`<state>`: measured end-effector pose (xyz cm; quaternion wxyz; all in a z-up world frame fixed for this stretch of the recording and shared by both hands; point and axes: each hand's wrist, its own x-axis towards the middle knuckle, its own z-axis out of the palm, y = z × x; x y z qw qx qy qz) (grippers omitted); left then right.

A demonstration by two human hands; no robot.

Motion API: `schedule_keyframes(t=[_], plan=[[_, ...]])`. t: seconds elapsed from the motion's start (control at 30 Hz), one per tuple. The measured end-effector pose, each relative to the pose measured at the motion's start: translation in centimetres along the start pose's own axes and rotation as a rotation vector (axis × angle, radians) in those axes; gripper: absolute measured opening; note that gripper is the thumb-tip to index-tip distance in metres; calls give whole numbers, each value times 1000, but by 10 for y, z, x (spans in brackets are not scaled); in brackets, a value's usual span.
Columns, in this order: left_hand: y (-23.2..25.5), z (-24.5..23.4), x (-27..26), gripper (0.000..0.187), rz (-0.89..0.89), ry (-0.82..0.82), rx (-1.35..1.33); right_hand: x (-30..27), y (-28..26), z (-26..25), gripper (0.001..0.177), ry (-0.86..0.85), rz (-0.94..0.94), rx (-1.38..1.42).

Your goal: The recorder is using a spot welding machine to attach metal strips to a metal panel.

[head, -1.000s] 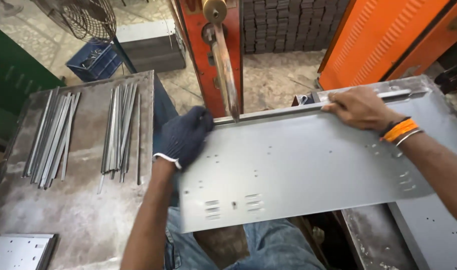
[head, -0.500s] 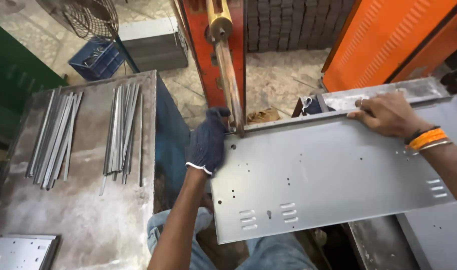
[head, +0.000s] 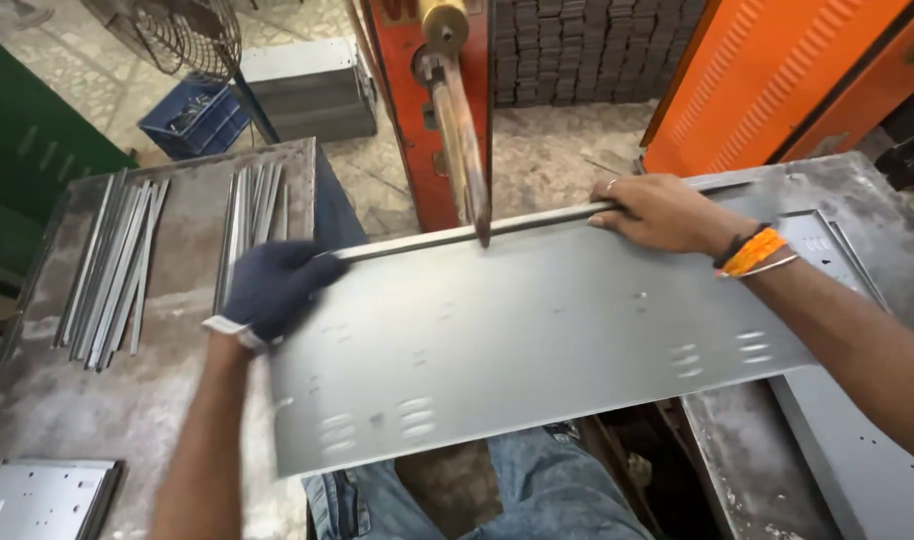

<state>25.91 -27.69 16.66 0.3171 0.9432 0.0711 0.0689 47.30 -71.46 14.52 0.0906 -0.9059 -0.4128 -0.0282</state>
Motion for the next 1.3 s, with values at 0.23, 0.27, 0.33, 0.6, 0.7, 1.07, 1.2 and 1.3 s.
schedule_keyframes(t=[0.23, 0.27, 0.33, 0.6, 0.7, 1.07, 1.2, 1.3], plan=[[-65, -54, -46, 43, -290, -42, 119, 14, -22, 20, 36, -41, -82, 86], [-71, -57, -50, 44, -359, -52, 165, 16, -31, 22, 36, -49, -91, 94], [-76, -53, -50, 41, -145, 69, 307, 21, -49, 19, 37, -41, -93, 90], [38, 46, 8, 43, 549, 183, 174, 33, -71, 28, 32, 25, -151, 151], [63, 80, 26, 31, 461, 76, 173, 33, -70, 34, 37, -16, -116, 138], [72, 88, 34, 30, 240, -41, 333, 34, -73, 39, 37, -85, -14, 127], [73, 85, 30, 29, 338, 36, 309, 33, -70, 37, 38, -52, -38, 83], [69, 73, 23, 32, 285, 24, 353, 34, -75, 26, 32, 64, -192, 131]])
